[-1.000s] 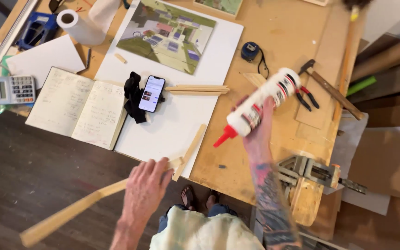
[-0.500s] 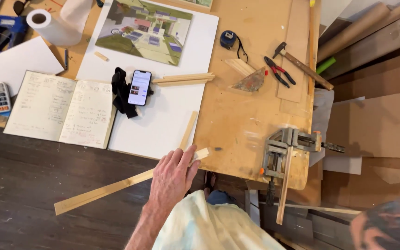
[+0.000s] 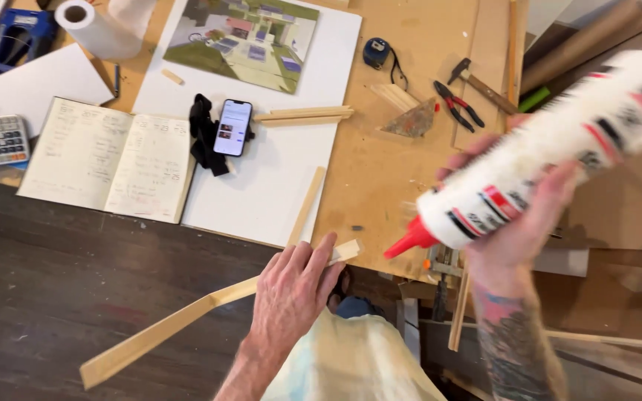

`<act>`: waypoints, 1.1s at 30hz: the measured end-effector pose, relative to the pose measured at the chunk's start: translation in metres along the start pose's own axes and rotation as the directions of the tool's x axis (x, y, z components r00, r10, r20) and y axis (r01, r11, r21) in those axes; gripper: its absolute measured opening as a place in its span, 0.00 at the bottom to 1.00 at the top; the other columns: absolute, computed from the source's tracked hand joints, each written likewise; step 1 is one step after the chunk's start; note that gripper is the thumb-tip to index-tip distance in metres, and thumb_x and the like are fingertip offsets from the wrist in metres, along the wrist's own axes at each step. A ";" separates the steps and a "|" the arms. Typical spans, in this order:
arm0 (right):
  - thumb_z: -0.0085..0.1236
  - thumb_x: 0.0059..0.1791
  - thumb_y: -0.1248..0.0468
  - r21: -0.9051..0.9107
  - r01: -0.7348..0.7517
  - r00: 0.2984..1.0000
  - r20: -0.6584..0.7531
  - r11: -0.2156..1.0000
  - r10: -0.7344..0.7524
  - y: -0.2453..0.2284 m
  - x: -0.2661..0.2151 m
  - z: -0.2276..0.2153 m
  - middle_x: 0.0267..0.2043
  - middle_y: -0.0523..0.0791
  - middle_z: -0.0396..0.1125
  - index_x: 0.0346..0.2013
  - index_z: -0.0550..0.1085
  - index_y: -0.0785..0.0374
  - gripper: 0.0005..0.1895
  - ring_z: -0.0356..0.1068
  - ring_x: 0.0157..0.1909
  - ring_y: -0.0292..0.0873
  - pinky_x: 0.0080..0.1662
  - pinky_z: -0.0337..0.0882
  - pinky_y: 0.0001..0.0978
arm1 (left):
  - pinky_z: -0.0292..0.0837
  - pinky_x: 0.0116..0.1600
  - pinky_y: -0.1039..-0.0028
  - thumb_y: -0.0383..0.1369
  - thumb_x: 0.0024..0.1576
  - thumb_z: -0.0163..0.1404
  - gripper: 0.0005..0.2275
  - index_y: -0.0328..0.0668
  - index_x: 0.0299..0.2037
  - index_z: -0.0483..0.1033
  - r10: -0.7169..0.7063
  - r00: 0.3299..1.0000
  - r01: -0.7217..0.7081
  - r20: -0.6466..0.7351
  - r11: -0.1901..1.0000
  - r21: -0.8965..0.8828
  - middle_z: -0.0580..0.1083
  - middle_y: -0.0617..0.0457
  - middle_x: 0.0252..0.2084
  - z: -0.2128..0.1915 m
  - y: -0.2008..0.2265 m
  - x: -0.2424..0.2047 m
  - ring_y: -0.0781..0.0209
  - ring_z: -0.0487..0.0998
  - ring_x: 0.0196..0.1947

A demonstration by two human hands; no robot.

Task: The person is applying wood glue to the ends of wooden strips and then using a corner clamp to hold them together at a 90-degree angle to assemble a frame.

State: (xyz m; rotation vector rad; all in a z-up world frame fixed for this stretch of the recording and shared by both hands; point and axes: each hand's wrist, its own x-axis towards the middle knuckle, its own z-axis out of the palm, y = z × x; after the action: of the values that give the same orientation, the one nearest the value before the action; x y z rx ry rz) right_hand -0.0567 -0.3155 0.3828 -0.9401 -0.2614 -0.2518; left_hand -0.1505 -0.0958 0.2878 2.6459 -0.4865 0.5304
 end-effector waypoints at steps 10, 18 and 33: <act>0.61 0.47 0.41 0.009 -0.200 0.963 -0.184 0.980 0.199 0.014 0.008 0.012 0.37 0.48 0.73 0.52 0.70 0.59 0.30 0.75 0.35 0.48 0.38 0.77 0.41 | 0.69 0.35 0.71 0.43 0.68 0.46 0.16 0.43 0.58 0.73 -0.010 1.000 0.009 -0.017 1.000 -0.021 0.64 0.57 0.30 -0.008 0.017 -0.001 0.62 0.67 0.27; 0.63 0.43 0.37 -0.070 -0.194 0.958 -0.226 0.978 0.174 0.008 0.007 0.012 0.37 0.49 0.72 0.50 0.70 0.56 0.33 0.74 0.34 0.48 0.37 0.76 0.41 | 0.70 0.35 0.72 0.42 0.67 0.49 0.16 0.43 0.59 0.73 0.003 1.000 -0.004 -0.023 1.000 -0.015 0.64 0.58 0.30 -0.012 0.020 0.002 0.63 0.67 0.28; 0.66 0.43 0.37 -0.066 -0.181 0.964 -0.209 0.981 0.163 0.001 0.002 0.003 0.39 0.51 0.72 0.51 0.70 0.56 0.34 0.74 0.33 0.52 0.34 0.73 0.42 | 0.67 0.32 0.72 0.42 0.68 0.47 0.15 0.42 0.58 0.73 0.005 1.000 -0.005 -0.009 1.000 -0.018 0.63 0.58 0.29 -0.015 0.029 0.002 0.63 0.65 0.26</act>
State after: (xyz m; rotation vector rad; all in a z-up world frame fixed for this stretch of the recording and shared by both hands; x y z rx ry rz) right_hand -0.0548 -0.3128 0.3849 -1.0070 0.0201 -0.1979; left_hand -0.1648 -0.1141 0.3106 2.6243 -0.4931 0.5369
